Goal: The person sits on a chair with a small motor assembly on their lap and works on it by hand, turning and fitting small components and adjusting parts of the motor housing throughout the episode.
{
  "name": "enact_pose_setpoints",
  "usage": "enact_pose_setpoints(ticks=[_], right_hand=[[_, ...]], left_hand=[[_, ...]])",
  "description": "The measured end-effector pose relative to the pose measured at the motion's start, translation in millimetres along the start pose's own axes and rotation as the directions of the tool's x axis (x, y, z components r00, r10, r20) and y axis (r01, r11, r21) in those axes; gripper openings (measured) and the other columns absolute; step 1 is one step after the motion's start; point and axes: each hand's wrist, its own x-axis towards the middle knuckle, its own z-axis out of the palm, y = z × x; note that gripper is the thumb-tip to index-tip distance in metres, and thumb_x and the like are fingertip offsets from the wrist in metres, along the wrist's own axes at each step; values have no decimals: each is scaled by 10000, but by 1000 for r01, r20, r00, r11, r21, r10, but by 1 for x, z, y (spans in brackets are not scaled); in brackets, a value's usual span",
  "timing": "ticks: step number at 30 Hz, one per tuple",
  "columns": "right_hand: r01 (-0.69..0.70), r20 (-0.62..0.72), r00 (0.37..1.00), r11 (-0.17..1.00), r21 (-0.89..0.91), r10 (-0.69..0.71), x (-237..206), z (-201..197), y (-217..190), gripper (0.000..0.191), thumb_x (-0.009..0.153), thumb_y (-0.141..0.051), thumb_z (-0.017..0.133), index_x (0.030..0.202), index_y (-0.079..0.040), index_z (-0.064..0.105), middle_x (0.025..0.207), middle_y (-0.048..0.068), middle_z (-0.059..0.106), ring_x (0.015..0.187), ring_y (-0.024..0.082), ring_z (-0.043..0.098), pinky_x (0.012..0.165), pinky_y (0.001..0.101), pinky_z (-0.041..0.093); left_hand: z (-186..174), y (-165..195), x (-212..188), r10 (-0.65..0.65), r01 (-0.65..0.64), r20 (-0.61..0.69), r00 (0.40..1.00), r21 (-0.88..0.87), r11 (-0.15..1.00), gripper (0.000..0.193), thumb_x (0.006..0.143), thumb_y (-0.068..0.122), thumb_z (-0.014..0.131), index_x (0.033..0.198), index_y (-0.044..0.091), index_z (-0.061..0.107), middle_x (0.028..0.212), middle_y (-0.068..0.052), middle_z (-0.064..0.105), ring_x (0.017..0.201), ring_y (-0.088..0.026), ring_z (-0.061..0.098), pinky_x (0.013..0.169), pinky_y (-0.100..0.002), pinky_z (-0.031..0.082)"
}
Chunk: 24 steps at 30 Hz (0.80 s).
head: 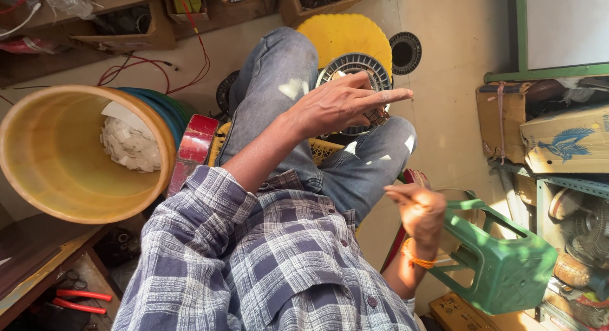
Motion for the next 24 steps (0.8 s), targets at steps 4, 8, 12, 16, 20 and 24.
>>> enact_pose_setpoints(ticks=[4, 8, 12, 16, 20, 24], right_hand=[[-77, 63, 995, 996, -37, 79, 2, 22, -26, 124, 817, 65, 783, 936, 30, 770, 800, 102, 757, 703, 137, 706, 644, 234, 540], [19, 163, 987, 998, -60, -9, 14, 45, -38, 115, 840, 45, 761, 951, 19, 770, 850, 103, 780, 746, 137, 755, 675, 251, 582], [22, 147, 989, 991, -129, -3, 31, 80, -30, 101, 881, 37, 728, 967, 11, 774, 874, 114, 784, 772, 162, 774, 675, 267, 598], [64, 119, 992, 991, -114, -50, 40, 98, -15, 124, 894, 48, 695, 990, 12, 764, 905, 122, 782, 809, 187, 784, 690, 280, 602], [88, 109, 991, 990, -106, -76, 39, 103, -6, 132, 888, 49, 701, 996, 12, 767, 888, 122, 781, 792, 182, 779, 675, 279, 594], [54, 89, 995, 992, -117, -44, 34, 95, -7, 120, 887, 52, 703, 978, 7, 767, 887, 110, 785, 783, 172, 776, 680, 283, 592]], left_hand=[[2, -2, -1, -24, 22, 18, 1000, 122, 992, 916, 827, 301, 803, 1605, 303, 319, 1024, 71, 717, 881, -218, 494, 855, -359, 467], [1, -4, -2, 30, -32, 21, 999, 119, 992, 842, 848, 312, 786, 1585, 321, 378, 1040, 69, 709, 913, -219, 494, 874, -361, 462], [0, -7, -10, 95, -100, 35, 995, 203, 974, 664, 911, 189, 713, 1520, 363, 511, 1205, 88, 686, 1055, -198, 532, 945, -341, 464], [8, -6, -25, 234, -202, -51, 971, 346, 916, 521, 881, 186, 659, 1359, 393, 635, 1463, 46, 566, 1304, -197, 518, 1099, -386, 432], [16, -6, -38, 248, -204, -52, 967, 420, 884, 334, 896, 232, 658, 1219, 307, 695, 1552, 62, 506, 1392, -203, 486, 1157, -408, 405], [18, -6, -49, 272, -209, -88, 958, 431, 878, 176, 930, 228, 679, 1101, 249, 712, 1516, 86, 527, 1309, -177, 513, 1104, -404, 437]])
